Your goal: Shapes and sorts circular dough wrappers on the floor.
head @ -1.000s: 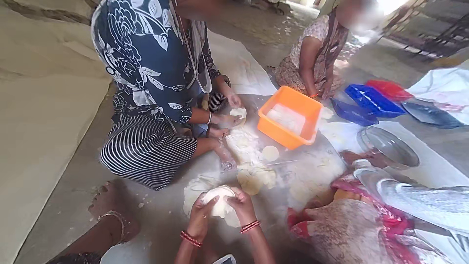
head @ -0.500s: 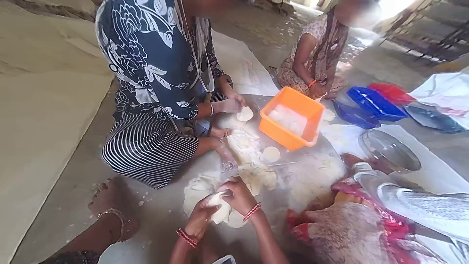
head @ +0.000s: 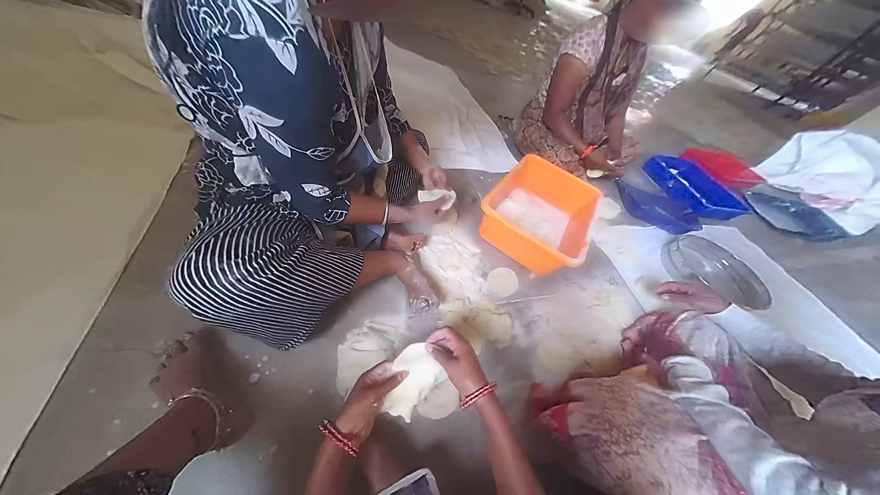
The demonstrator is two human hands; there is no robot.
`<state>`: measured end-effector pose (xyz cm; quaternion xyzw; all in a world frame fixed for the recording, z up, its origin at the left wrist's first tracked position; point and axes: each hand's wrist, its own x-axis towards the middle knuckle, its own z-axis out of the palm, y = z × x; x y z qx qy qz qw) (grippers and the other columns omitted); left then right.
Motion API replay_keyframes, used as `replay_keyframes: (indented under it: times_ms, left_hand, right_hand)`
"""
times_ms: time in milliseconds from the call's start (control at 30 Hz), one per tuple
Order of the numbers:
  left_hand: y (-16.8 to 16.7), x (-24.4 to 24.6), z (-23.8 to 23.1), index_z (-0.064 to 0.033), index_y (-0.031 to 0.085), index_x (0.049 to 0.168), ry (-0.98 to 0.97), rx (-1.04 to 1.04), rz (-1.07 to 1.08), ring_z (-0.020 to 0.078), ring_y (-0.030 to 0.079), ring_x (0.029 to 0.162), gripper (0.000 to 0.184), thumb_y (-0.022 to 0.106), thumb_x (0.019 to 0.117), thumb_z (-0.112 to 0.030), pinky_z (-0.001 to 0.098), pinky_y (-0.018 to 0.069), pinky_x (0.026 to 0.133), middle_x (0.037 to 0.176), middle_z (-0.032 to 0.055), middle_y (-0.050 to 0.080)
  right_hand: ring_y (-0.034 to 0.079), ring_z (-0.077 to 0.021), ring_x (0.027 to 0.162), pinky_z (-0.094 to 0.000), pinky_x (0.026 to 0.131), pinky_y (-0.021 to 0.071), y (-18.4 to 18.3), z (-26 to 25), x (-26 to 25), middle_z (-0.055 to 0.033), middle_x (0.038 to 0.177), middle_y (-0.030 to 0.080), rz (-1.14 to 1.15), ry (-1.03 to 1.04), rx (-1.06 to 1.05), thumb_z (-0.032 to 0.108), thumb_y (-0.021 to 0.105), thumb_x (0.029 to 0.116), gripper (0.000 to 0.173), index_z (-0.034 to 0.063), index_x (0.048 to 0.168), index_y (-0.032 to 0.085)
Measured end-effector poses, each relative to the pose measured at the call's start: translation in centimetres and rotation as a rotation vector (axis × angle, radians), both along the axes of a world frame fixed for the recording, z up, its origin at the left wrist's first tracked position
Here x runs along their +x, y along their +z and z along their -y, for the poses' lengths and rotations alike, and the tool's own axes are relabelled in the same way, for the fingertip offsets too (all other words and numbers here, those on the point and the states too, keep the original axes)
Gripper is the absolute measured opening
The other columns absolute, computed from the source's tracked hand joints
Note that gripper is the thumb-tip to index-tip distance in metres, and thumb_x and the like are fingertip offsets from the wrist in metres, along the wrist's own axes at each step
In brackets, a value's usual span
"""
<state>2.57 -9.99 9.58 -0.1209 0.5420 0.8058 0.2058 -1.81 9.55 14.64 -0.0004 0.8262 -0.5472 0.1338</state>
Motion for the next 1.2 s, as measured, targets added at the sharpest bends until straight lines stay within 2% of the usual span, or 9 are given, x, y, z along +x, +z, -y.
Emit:
replay_keyframes:
  times_ms: [167,333,533,700,800,900,1000,1133,1200]
  left_hand:
    - [-0.7,-0.2,0.3,-0.0008,0.067,0.110,-0.008,-0.117,-0.047,0.0097,0.068,0.079,0.015,0.063,0.0981,-0.009,0.0285,0.0584,0.072,0.092,0.0046,0.072]
    - [-0.6,0.0,0.0,-0.0015,0.066,0.113,-0.030,-0.073,-0.004,0.0101,0.069,0.084,0.018,0.058,0.1025,-0.013,0.0295,0.0588,0.077,0.096,0.0047,0.072]
    - [-0.6,0.1,-0.5,0.0008,0.067,0.112,0.055,-0.093,-0.011,0.0109,0.069,0.084,0.017,0.061,0.0996,-0.009,0.0297,0.0587,0.077,0.095,0.0060,0.072]
    - [-0.6,0.2,-0.8,0.0021,0.068,0.113,0.100,-0.098,-0.051,0.0095,0.069,0.085,0.018,0.062,0.0975,-0.005,0.0277,0.0586,0.077,0.098,0.0060,0.073]
    - [-0.5,0.1,-1.3,0.0025,0.067,0.114,0.160,-0.104,-0.052,0.0097,0.068,0.082,0.018,0.061,0.0993,-0.006,0.0278,0.0584,0.075,0.096,0.0064,0.072]
    - [-0.5,0.1,-1.5,0.0029,0.066,0.116,0.225,-0.120,-0.021,0.0093,0.067,0.081,0.020,0.062,0.0992,-0.006,0.0271,0.0575,0.073,0.096,0.0070,0.071]
    - [-0.8,0.1,-1.0,0.0027,0.064,0.124,0.216,-0.097,-0.004,0.0119,0.067,0.094,0.027,0.062,0.0985,-0.006,0.0301,0.0568,0.082,0.112,0.0100,0.071]
    - [-0.8,-0.2,-0.4,0.0024,0.063,0.128,0.298,-0.097,0.032,0.0121,0.067,0.103,0.030,0.058,0.1002,-0.005,0.0296,0.0549,0.087,0.122,0.0104,0.070]
    - [-1.0,-0.3,-0.1,0.0023,0.061,0.130,0.363,-0.084,0.055,0.0118,0.067,0.097,0.030,0.057,0.1012,-0.006,0.0296,0.0553,0.083,0.118,0.0109,0.070]
  right_hand:
    - [0.069,-0.0232,0.099,-0.0398,0.086,0.0584,-1.5,-1.4,2.6,-0.0212,0.121,0.066,0.269,-0.072,-0.229,0.002,0.071,0.0903,0.050,-0.0048,0.136,0.054]
    - [0.067,-0.0182,0.098,-0.0366,0.086,0.0581,-3.2,-0.8,3.7,-0.0155,0.116,0.067,0.183,-0.294,-0.569,0.001,0.062,0.0941,0.042,-0.0044,0.135,0.053]
    - [0.068,-0.0202,0.096,-0.0370,0.084,0.0585,-3.3,0.2,4.2,-0.0190,0.115,0.068,0.260,-0.358,-0.488,-0.010,0.072,0.0827,0.054,-0.0045,0.134,0.056]
    - [0.067,-0.0191,0.095,-0.0369,0.084,0.0583,-2.5,0.7,5.0,-0.0154,0.113,0.067,0.263,-0.571,-0.685,-0.008,0.061,0.0941,0.040,-0.0037,0.134,0.055]
    - [0.068,-0.0207,0.098,-0.0374,0.086,0.0588,-2.8,1.5,5.4,-0.0159,0.119,0.066,0.300,-0.571,-0.810,-0.011,0.055,0.0957,0.048,-0.0004,0.142,0.049]
    - [0.067,-0.0210,0.095,-0.0366,0.083,0.0581,-2.2,1.9,5.5,-0.0173,0.119,0.065,0.324,-0.617,-0.771,-0.014,0.053,0.0950,0.048,-0.0009,0.141,0.051]
    - [0.068,-0.0212,0.098,-0.0370,0.084,0.0588,-0.7,0.9,5.2,-0.0186,0.121,0.065,0.247,-0.643,-0.641,-0.011,0.052,0.0977,0.040,-0.0042,0.137,0.055]
    - [0.065,-0.0251,0.121,-0.0372,0.103,0.0527,0.9,-1.6,4.6,-0.0211,0.138,0.062,-0.104,-0.444,-0.032,-0.009,0.049,0.0966,0.043,-0.0056,0.138,0.057]
    - [0.071,-0.0321,0.109,-0.0463,0.096,0.0559,1.8,-1.7,4.6,-0.0215,0.130,0.068,-0.168,-0.319,0.335,-0.008,0.051,0.0951,0.046,0.0006,0.140,0.059]
